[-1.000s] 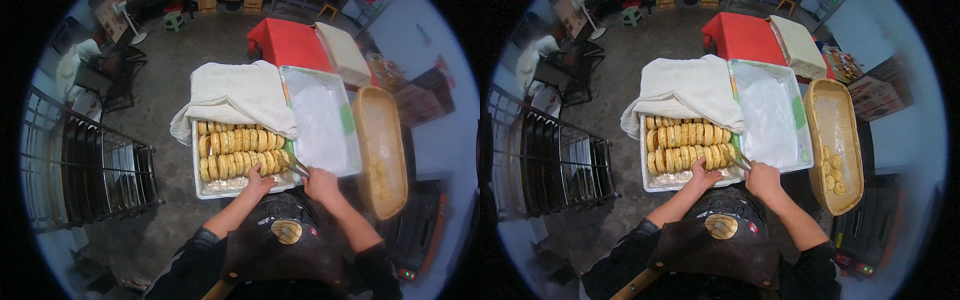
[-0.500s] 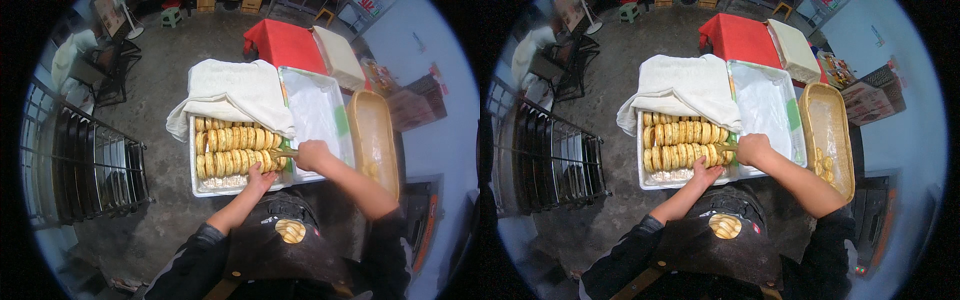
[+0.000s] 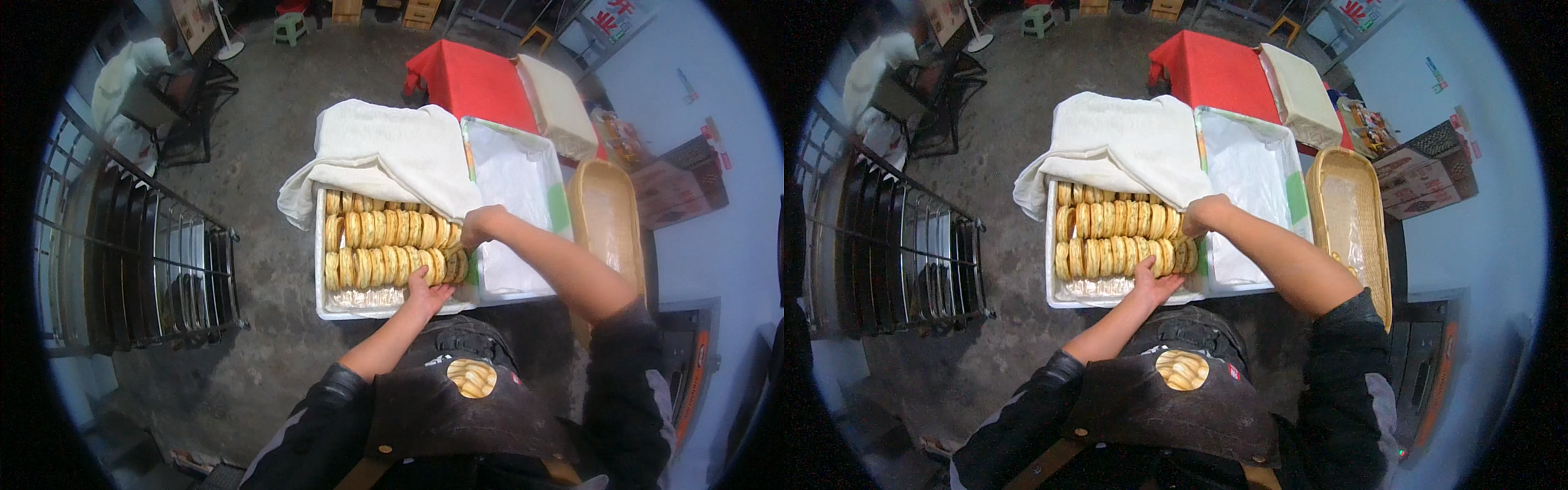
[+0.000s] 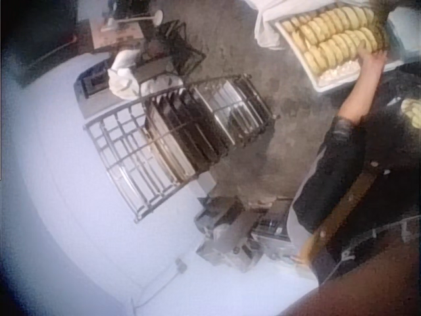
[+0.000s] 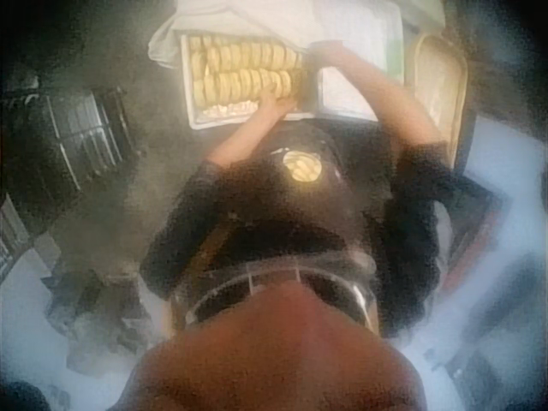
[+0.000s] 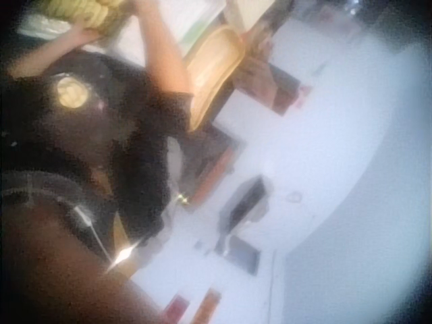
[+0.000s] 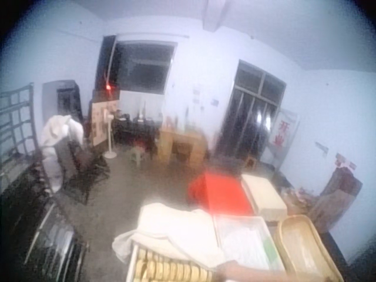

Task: The person retrieves a plastic bag and lines a white tray with it. They then use tongs to transfer round pastries from a covered tray into a wicker basket, arranging them in rows. The person continues moving pastries between trays and the basket, organizing them for display.

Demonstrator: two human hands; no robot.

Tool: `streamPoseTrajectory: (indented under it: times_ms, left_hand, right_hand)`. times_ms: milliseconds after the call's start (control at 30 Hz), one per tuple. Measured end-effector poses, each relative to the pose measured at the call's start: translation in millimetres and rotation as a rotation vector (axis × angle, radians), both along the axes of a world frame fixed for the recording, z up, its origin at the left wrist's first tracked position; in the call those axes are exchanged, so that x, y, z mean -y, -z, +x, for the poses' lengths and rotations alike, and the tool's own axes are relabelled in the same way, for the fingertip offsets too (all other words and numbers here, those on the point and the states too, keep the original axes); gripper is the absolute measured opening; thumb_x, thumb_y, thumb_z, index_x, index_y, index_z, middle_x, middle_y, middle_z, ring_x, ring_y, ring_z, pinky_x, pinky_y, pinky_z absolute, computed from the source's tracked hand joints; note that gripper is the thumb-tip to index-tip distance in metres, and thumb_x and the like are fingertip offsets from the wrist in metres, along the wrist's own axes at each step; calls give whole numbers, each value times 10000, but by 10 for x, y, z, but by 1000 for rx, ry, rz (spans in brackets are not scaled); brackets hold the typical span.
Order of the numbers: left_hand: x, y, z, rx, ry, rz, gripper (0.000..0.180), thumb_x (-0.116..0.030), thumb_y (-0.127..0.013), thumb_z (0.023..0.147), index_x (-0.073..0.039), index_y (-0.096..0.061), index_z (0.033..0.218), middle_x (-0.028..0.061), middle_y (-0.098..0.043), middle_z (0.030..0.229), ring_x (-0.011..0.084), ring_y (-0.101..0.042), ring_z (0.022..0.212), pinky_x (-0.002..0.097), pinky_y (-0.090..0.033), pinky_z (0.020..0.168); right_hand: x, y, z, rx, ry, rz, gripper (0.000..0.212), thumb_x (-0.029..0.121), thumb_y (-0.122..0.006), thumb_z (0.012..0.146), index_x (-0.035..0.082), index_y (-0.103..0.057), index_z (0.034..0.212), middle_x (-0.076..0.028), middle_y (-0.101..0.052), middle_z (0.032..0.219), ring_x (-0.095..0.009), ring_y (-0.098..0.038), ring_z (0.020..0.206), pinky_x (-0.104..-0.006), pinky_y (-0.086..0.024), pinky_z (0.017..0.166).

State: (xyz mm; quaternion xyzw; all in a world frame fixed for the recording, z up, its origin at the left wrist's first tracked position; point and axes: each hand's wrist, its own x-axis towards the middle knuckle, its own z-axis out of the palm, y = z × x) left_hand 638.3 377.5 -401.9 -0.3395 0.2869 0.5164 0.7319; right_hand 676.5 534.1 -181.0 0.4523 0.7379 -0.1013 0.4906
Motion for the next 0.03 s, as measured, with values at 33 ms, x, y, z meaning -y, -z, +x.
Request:
streamPoseTrajectory:
  times_ms: [33]
  left_hand:
    - [1,-34,-3,2,6,-17,759,-385,-566,946,-14,-273,1539,271,-270,1561,407,-234,1495,562,-162,1242]
  right_hand:
    - [23,25,-57,-2,15,6,413,313,-608,820,167,-758,1177,-99,-746,1173,-193,-711,1089,-351,-533,920]
